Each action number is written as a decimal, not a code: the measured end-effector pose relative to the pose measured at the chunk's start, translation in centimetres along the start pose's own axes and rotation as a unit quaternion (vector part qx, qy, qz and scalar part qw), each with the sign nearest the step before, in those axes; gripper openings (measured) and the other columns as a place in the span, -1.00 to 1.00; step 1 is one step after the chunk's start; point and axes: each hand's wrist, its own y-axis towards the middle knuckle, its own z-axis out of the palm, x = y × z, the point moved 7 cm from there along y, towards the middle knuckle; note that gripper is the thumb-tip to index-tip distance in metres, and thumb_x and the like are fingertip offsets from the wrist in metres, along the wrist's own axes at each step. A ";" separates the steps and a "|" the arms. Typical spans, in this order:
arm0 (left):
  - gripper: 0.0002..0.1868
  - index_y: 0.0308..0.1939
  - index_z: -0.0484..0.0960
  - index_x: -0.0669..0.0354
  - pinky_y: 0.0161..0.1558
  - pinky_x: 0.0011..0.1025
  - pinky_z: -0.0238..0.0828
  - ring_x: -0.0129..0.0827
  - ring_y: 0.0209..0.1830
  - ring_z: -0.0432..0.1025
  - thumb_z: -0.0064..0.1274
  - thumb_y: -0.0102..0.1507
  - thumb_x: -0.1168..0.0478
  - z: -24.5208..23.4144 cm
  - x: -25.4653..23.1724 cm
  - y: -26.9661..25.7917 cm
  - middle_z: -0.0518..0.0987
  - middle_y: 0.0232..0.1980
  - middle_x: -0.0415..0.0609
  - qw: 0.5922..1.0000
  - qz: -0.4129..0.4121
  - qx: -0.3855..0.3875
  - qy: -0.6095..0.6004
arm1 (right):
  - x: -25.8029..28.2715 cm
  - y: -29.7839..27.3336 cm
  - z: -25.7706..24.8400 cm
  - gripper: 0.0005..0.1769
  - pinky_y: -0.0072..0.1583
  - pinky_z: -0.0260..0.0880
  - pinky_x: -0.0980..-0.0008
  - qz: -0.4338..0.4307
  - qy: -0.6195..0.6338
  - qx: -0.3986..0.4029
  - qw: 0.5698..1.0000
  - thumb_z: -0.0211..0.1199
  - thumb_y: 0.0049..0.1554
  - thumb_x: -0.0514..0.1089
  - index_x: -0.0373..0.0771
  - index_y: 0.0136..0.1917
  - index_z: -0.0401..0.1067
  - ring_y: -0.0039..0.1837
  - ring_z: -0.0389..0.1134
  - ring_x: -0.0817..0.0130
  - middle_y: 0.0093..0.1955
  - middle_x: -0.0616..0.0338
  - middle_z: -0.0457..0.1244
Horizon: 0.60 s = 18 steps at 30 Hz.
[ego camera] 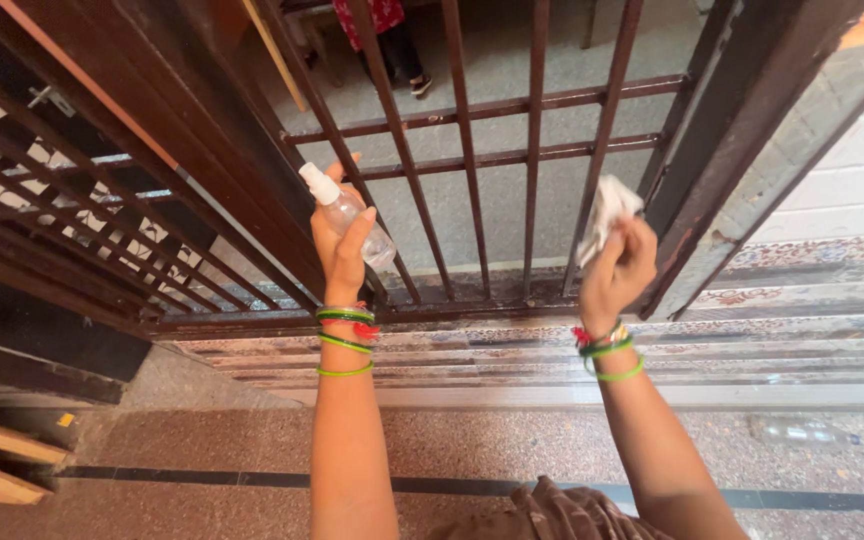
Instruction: The person sprays a clear liquid onto a metal security grille and wipes it with a white cloth. They repeatedly spray and wipe the same lower section of the grille throughout the clip.
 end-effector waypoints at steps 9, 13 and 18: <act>-0.27 0.44 0.36 0.35 -0.10 -0.61 0.20 -0.57 -0.23 0.23 0.14 0.19 0.23 0.3 0.5 0.0 0.33 -0.24 -0.24 1.000 0.009 -0.006 0.007 | 2.9 4.0 4.8 -0.74 0.17 0.41 0.15 -0.029 -0.171 0.139 0.975 0.10 0.37 -0.27 -0.33 0.29 0.43 0.15 0.45 0.01 0.10 -0.06 0.39; -0.24 0.46 0.30 0.33 -0.08 -0.59 0.22 -0.55 -0.20 0.24 0.15 0.18 0.27 0.4 0.9 0.0 0.34 -0.20 -0.22 1.000 0.007 -0.015 -0.012 | -0.4 1.0 3.6 -0.79 0.13 0.35 0.03 -0.083 -0.249 0.166 0.951 0.13 0.36 -0.20 -0.30 0.23 0.43 0.09 0.38 -0.12 0.04 -0.10 0.36; -0.24 0.47 0.29 0.32 -0.07 -0.59 0.23 -0.55 -0.20 0.24 0.15 0.19 0.28 0.3 1.2 -0.1 0.35 -0.19 -0.21 1.000 0.012 -0.016 -0.009 | -7.6 -5.8 0.1 -0.80 0.05 0.35 0.03 0.054 -0.275 0.242 0.929 0.15 0.31 -0.16 -0.26 0.15 0.47 0.03 0.37 -0.11 -0.03 -0.13 0.34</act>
